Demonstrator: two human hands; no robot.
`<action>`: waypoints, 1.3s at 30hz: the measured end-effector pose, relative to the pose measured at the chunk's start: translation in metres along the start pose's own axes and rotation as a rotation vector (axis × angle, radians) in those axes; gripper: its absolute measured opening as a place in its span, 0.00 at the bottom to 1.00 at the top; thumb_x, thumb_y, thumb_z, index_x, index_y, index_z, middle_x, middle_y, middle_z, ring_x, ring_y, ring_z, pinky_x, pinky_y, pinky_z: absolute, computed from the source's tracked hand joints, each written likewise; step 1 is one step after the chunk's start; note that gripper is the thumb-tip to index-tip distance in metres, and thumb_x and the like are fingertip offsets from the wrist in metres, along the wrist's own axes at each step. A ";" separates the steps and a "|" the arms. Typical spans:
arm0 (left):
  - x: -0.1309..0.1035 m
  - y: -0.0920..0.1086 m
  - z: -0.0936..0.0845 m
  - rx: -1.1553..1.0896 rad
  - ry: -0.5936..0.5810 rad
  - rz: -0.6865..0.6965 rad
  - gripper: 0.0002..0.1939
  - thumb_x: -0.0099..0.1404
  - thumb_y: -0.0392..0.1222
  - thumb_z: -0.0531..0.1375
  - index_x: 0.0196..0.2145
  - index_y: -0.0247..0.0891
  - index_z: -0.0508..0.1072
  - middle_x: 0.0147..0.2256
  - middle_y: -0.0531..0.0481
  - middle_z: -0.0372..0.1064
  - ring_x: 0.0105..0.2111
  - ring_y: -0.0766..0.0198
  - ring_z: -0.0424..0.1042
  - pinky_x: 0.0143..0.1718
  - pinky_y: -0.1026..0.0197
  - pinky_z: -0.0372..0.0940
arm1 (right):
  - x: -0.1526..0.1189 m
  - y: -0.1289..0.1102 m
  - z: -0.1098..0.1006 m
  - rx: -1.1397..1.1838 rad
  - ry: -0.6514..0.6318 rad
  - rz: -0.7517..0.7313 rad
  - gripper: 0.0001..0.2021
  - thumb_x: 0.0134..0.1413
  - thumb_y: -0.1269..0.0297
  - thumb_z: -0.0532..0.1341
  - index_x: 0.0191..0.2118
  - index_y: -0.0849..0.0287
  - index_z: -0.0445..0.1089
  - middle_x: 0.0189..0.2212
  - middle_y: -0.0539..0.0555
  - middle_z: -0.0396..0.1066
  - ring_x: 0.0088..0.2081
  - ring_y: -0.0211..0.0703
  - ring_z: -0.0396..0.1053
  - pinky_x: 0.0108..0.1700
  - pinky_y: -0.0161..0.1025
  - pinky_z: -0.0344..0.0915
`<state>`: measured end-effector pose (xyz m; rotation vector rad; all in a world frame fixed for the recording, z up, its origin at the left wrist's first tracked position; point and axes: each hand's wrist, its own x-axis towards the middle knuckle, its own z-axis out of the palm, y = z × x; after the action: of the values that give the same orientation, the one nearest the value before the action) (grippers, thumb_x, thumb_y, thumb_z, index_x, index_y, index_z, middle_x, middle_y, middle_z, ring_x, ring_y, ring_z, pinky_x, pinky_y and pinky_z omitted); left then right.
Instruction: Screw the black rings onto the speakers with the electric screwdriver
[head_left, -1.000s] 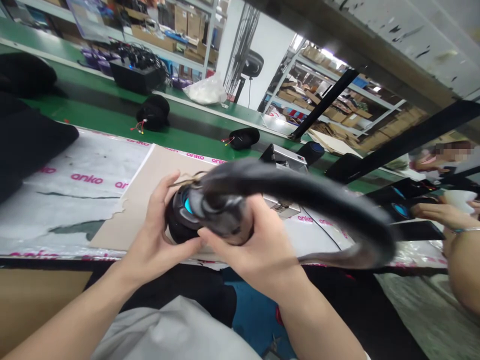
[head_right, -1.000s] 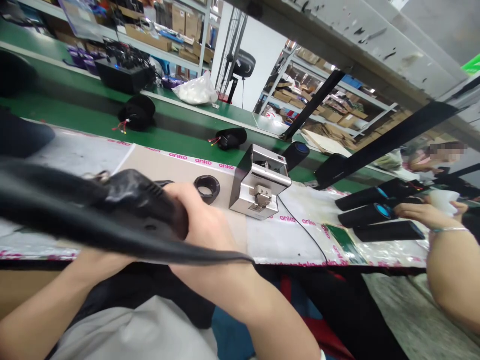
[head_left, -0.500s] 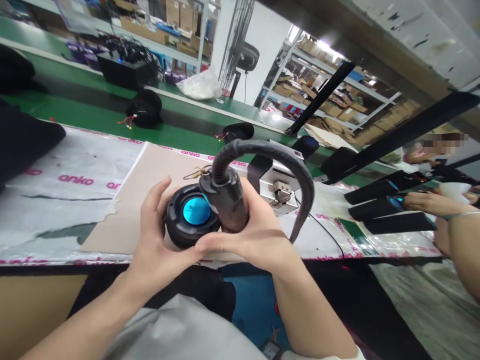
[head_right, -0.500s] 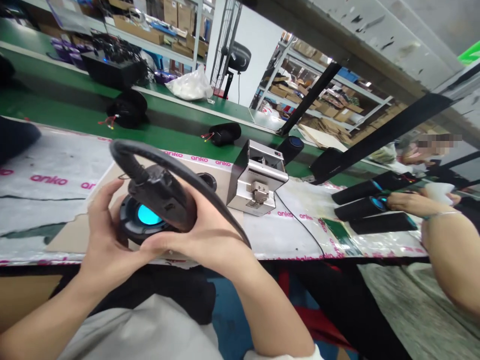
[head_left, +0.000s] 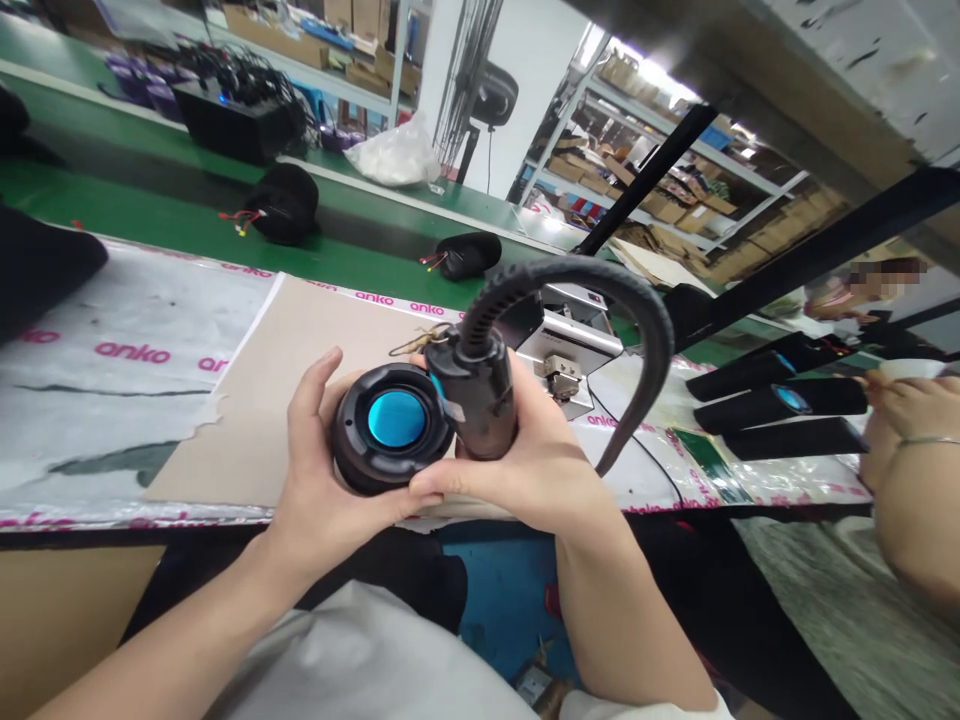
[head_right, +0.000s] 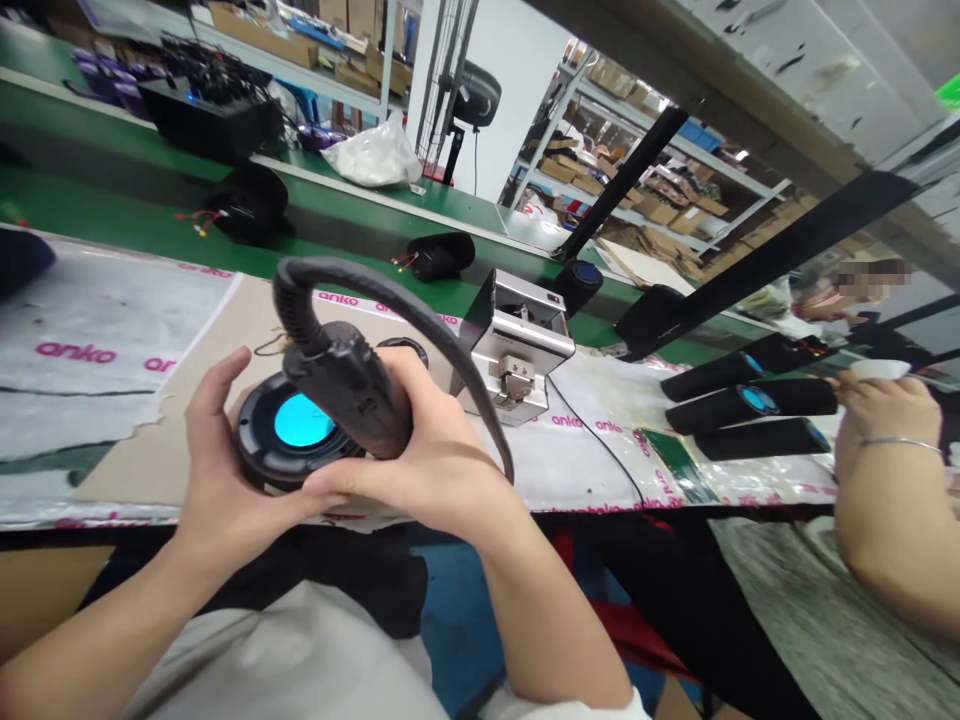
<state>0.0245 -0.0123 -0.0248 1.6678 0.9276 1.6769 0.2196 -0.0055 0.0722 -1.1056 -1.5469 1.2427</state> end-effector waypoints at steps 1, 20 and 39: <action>0.000 0.000 0.000 -0.002 -0.005 -0.003 0.66 0.55 0.51 0.84 0.79 0.56 0.51 0.63 0.41 0.71 0.60 0.46 0.79 0.61 0.44 0.79 | 0.000 0.001 0.000 -0.008 -0.003 0.007 0.44 0.39 0.62 0.87 0.63 0.44 0.71 0.59 0.52 0.78 0.65 0.59 0.75 0.67 0.55 0.77; -0.003 0.001 0.006 0.095 0.038 0.008 0.63 0.55 0.57 0.83 0.78 0.56 0.55 0.64 0.42 0.68 0.62 0.44 0.77 0.63 0.42 0.76 | -0.005 -0.020 0.002 -0.057 0.004 0.033 0.41 0.43 0.65 0.86 0.63 0.45 0.73 0.61 0.51 0.77 0.64 0.58 0.76 0.69 0.54 0.76; -0.002 0.004 -0.002 0.019 -0.045 -0.035 0.59 0.58 0.46 0.81 0.78 0.55 0.53 0.67 0.40 0.66 0.65 0.42 0.75 0.67 0.38 0.74 | -0.010 -0.002 0.004 -0.101 0.035 0.007 0.44 0.41 0.63 0.87 0.65 0.42 0.72 0.60 0.51 0.77 0.65 0.59 0.74 0.67 0.54 0.76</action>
<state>0.0230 -0.0161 -0.0229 1.6857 0.9476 1.6057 0.2181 -0.0160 0.0730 -1.1922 -1.5952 1.1542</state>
